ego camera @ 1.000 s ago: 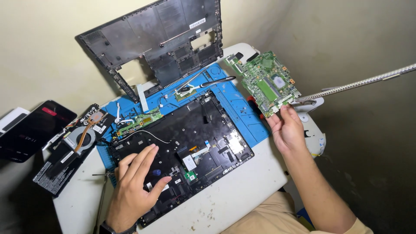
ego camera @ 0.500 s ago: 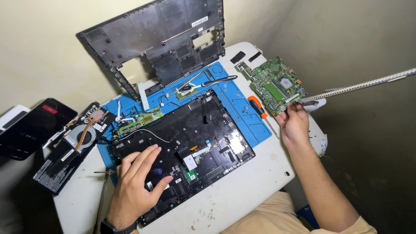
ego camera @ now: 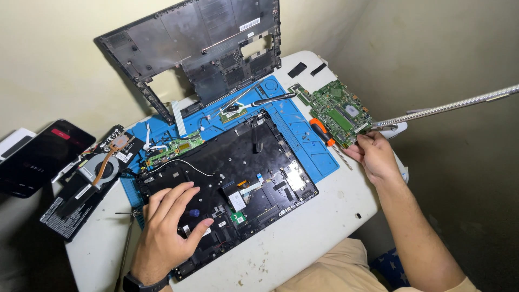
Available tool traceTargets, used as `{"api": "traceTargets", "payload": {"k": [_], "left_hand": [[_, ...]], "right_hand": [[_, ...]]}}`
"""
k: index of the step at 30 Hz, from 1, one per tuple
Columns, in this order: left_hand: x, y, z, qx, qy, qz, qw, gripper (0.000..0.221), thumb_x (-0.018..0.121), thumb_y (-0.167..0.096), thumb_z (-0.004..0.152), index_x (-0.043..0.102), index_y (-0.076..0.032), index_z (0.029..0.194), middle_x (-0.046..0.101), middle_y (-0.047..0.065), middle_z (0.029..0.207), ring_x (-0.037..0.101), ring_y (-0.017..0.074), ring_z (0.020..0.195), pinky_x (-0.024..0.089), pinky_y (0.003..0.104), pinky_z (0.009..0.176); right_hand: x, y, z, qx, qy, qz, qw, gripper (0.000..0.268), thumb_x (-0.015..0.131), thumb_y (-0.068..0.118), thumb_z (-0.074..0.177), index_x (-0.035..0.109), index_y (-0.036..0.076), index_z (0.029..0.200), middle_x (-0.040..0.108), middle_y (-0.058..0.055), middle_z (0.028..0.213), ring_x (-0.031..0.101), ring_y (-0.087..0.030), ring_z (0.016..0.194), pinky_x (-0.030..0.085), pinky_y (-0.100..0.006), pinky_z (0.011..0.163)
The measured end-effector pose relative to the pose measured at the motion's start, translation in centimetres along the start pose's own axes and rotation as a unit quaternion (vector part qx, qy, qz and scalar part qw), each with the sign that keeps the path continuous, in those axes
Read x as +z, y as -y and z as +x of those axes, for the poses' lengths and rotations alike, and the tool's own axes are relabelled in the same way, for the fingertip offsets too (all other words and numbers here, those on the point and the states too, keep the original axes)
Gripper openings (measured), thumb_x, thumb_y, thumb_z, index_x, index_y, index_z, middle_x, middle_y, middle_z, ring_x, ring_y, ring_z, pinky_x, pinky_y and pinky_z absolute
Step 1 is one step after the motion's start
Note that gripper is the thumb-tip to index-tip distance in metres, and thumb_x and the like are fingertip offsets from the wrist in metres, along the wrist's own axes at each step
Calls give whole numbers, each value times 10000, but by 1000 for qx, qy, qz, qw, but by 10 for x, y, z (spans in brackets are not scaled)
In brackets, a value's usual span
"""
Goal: Disassembling a laptop to remove the motherboard and access the screen assembly
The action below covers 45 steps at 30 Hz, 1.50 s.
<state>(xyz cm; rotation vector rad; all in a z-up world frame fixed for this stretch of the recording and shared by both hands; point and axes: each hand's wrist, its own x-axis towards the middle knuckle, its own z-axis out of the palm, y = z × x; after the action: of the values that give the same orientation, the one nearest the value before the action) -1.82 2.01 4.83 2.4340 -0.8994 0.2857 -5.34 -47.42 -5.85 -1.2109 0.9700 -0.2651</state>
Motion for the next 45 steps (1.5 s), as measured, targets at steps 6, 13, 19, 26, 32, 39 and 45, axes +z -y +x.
{"api": "traceTargets", "payload": {"k": [6,13,19,26,32,39,45], "left_hand": [[-2,-1,0,0,-12,6,1000,516,722,-449,848,688,-139,1259,656,14,1340,551,243,1176,438,392,981],[-6,-5,4,35,-36,-22,998,460,697,-400,891,695,-89,1230,667,68,1272,573,263,1115,467,400,994],[-6,-4,3,12,-23,-13,1000,460,707,-399,876,699,-108,1232,670,60,1279,574,262,1128,472,413,984],[-6,-4,3,1,-14,-15,1000,447,711,-401,870,698,-122,1219,672,55,1269,579,264,1135,451,414,981],[1,1,2,6,-26,5,1000,371,737,-357,871,711,-124,1158,700,36,1171,614,250,1082,443,407,913],[-3,1,4,26,-81,54,995,151,752,-252,919,691,-132,850,707,0,880,613,222,842,404,367,706],[-7,-40,-20,-2,61,33,998,305,757,-431,899,701,-136,843,703,-16,846,587,210,805,379,384,642]], "right_hand": [[5,17,-47,-22,55,43,997,558,565,163,1012,396,-8,1516,487,-38,1192,582,-150,1059,587,-310,1045],[6,21,-61,-16,18,90,996,276,612,123,1001,528,17,1242,571,-37,1115,641,-169,1083,585,-347,1104],[5,18,-66,-29,21,59,998,361,599,166,1002,528,39,1332,576,-55,1138,641,-169,1114,556,-303,1127],[1,20,-77,-41,54,-75,995,545,550,177,998,458,20,1511,571,-86,1423,570,-151,1059,515,-316,1038],[2,7,-94,-155,75,-197,965,405,530,148,1034,532,50,1427,632,-93,1340,561,-135,963,475,-276,905],[52,2,-154,-490,349,-465,650,448,664,501,915,693,159,1204,712,-27,1219,614,-214,1183,429,-440,1054],[64,-12,-159,-630,309,-470,535,211,757,410,907,712,214,970,727,80,1063,590,-215,998,363,-456,947]]}}
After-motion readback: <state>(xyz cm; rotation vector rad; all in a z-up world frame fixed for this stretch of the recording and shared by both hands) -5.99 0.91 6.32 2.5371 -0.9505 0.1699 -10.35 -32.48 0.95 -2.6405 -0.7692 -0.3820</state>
